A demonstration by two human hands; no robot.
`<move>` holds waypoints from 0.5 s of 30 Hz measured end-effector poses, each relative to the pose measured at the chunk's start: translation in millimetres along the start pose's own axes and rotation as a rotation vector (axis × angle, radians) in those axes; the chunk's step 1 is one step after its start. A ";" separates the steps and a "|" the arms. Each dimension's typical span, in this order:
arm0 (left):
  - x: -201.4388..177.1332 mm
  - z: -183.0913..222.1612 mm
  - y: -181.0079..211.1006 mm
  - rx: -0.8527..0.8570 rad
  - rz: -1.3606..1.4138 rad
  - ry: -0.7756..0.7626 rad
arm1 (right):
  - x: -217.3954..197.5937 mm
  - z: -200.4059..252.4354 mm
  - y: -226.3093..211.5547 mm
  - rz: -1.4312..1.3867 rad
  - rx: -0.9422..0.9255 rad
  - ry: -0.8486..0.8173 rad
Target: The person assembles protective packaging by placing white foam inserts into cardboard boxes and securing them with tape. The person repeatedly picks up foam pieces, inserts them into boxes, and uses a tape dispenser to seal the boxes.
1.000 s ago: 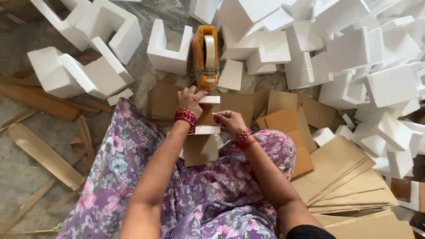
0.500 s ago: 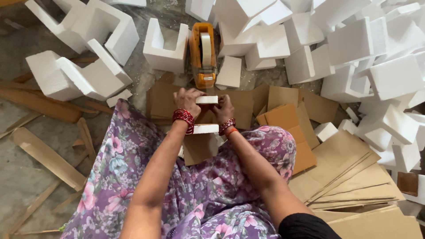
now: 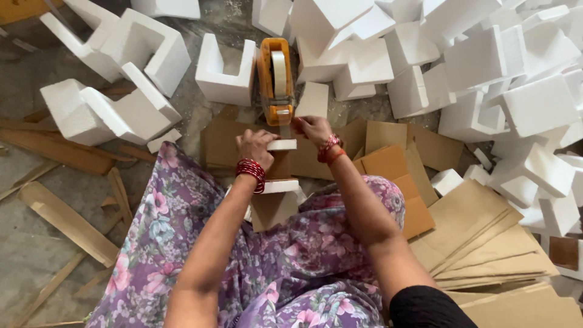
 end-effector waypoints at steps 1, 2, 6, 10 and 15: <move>1.0 3.0 1.4 -0.006 -0.006 0.009 | 4.0 2.6 -6.3 0.027 0.074 -0.057; 0.6 3.8 2.9 0.006 -0.010 0.005 | 10.5 2.8 -16.1 0.054 0.139 -0.117; -6.7 10.2 7.0 0.060 -0.020 0.029 | 38.7 9.4 -55.6 -0.201 0.245 -0.189; -10.7 18.1 10.8 0.104 0.010 0.076 | 42.0 15.2 -61.9 -0.185 0.275 -0.145; -17.2 16.3 10.2 0.117 0.064 0.108 | 41.3 0.9 -44.1 -0.158 0.209 -0.038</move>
Point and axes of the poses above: each hand's wrist, its own z-axis away from the middle knuckle, its own x-axis out of the palm, y = z × x, the point moved 5 cm from there along -z, towards the middle knuckle, and after that the axes turned 1 degree about z, right-handed, at the moved point
